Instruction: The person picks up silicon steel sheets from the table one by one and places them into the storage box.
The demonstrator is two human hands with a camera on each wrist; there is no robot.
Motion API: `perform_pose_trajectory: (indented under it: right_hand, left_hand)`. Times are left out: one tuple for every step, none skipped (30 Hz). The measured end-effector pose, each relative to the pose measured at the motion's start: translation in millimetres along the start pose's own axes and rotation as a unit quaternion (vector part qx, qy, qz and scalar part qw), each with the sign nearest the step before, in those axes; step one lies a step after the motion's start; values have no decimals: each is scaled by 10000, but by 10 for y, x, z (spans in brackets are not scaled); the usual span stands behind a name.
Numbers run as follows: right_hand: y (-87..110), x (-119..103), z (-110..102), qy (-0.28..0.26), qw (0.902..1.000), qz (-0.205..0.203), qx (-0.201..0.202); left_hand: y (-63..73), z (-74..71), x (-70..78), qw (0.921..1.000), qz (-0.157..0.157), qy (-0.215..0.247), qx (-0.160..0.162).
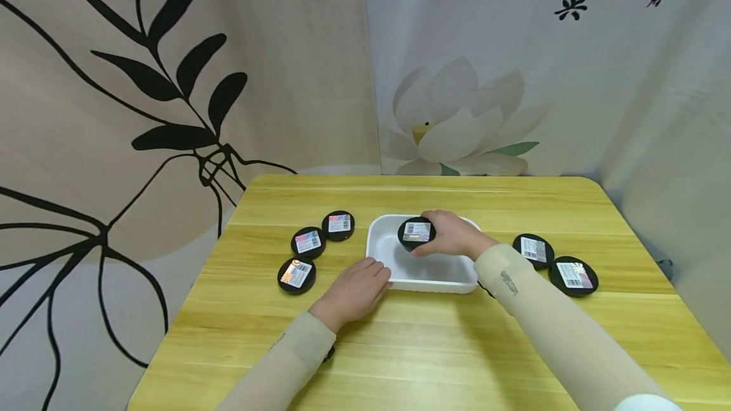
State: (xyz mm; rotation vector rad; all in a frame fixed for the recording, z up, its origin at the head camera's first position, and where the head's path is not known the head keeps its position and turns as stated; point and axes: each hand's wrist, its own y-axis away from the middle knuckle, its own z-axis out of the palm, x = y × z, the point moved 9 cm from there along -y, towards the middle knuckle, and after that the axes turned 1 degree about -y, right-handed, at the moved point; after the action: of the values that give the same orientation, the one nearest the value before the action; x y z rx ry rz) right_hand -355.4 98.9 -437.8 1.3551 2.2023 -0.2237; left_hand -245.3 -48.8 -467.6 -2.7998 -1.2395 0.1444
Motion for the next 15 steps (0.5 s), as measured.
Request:
perform_pose_trajectory:
  right_hand:
    - [-13,7,13,-22,10000,-7,-28]
    - [-27,12,26,-43,10000,-36,-49]
    - [-40,14,40,-83,9999,-72,-75]
    - [-52,17,54,-117,9998,-105,-100]
    - [-65,19,63,-157,9997,-141,-121]
    - [-75,23,74,-186,9996,-160,-134]
    - [-84,30,82,-218,9995,-172,-146]
    - [-92,34,85,-234,9994,-183,-148]
    - [-99,37,87,-260,9994,-175,-159]
    - [-104,41,89,-264,9994,-163,-169]
    - [-108,46,90,-270,9994,-144,-176]
    - [-111,52,91,-264,9994,-125,-187]
    - [-117,56,98,-270,9994,-113,-204]
    - [-119,54,102,-269,9993,-113,-219]
    - [-121,55,106,-272,9993,-101,-234]
  left_hand:
    - [1,1,0,10000,4,-8,12]
    - [1,4,-1,10000,11,-16,25]
    - [3,7,-2,10000,14,-30,32]
    - [6,12,-4,10000,13,-41,37]
    - [7,19,-5,10000,15,-45,39]
    - [8,25,-7,10000,17,-52,39]
    - [8,30,-8,10000,14,-48,38]
    - [7,36,-9,10000,13,-44,34]
    - [6,34,-8,10000,8,-35,33]
    - [4,34,-7,10000,8,-23,37]
    - [-1,32,-6,10000,2,-13,24]
    - [-5,30,-6,10000,-1,-4,15]
    - [-7,28,-6,10000,-13,5,-8]
    - [-8,28,-5,10000,-20,4,-23]
    - [-9,24,-4,10000,-27,9,-34]
